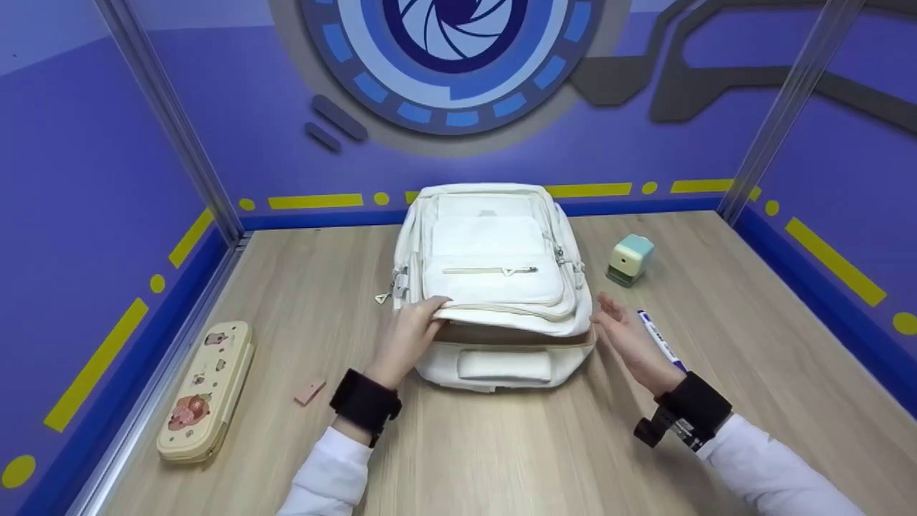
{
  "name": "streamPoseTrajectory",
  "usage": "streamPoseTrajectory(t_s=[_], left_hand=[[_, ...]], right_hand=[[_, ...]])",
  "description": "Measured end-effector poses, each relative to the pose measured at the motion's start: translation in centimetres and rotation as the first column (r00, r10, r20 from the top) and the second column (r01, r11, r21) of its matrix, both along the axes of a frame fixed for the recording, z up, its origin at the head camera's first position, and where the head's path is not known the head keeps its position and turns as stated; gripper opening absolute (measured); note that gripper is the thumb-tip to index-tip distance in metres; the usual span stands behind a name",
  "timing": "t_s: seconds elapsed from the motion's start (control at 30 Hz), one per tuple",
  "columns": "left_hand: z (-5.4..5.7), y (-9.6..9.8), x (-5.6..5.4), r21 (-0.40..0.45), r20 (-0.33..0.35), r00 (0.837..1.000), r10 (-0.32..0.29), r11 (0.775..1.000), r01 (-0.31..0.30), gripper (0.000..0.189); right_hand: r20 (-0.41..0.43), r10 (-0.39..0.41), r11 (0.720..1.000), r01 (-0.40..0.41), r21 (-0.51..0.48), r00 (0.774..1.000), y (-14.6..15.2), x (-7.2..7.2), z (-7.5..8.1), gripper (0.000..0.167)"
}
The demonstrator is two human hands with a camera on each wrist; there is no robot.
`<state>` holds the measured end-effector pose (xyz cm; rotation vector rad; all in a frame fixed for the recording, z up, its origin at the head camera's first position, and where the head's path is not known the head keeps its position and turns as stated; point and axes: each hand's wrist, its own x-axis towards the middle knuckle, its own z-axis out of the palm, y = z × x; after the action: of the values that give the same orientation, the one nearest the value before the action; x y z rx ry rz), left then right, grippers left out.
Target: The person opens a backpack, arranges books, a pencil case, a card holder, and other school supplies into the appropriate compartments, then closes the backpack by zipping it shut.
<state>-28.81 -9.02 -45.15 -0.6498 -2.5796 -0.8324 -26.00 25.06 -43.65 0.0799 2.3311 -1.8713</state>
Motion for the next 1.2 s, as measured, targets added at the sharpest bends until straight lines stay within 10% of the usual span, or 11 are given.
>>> streamPoseTrajectory(t_s=[0.2, 0.4, 0.6, 0.87, 1.2], left_hand=[[-0.7, -0.2, 0.4, -0.042, -0.034, 0.999, 0.011, 0.999, -0.012, 0.033], [-1.0, -0.2, 0.6, -0.041, -0.020, 1.000, -0.002, 0.999, 0.001, 0.036], [-1.4, -0.1, 0.8, -0.025, 0.001, 1.000, -0.030, 0.999, 0.030, 0.038], [-1.9, -0.2, 1.0, -0.041, -0.049, 0.998, -0.037, 0.999, 0.035, 0.036], [-2.0, -1.3, 1.7, -0.099, 0.030, 0.990, -0.139, 0.985, 0.141, 0.044]], right_hand=[[-0.282, 0.121, 0.967, -0.049, 0.252, 0.952, -1.6, -0.1, -0.7, 0.061], [-0.488, 0.388, 0.865, -0.126, 0.485, 0.782, -4.2, -0.4, -1.9, 0.064], [-0.528, 0.578, 0.674, 0.000, 0.739, 0.623, -5.6, -0.4, -2.0, 0.053], [-0.493, 0.659, 0.553, 0.079, 0.830, 0.568, -6.5, -0.3, -1.5, 0.037], [-0.509, 0.690, 0.510, 0.155, 0.846, 0.515, -7.1, -0.4, -2.0, 0.013]])
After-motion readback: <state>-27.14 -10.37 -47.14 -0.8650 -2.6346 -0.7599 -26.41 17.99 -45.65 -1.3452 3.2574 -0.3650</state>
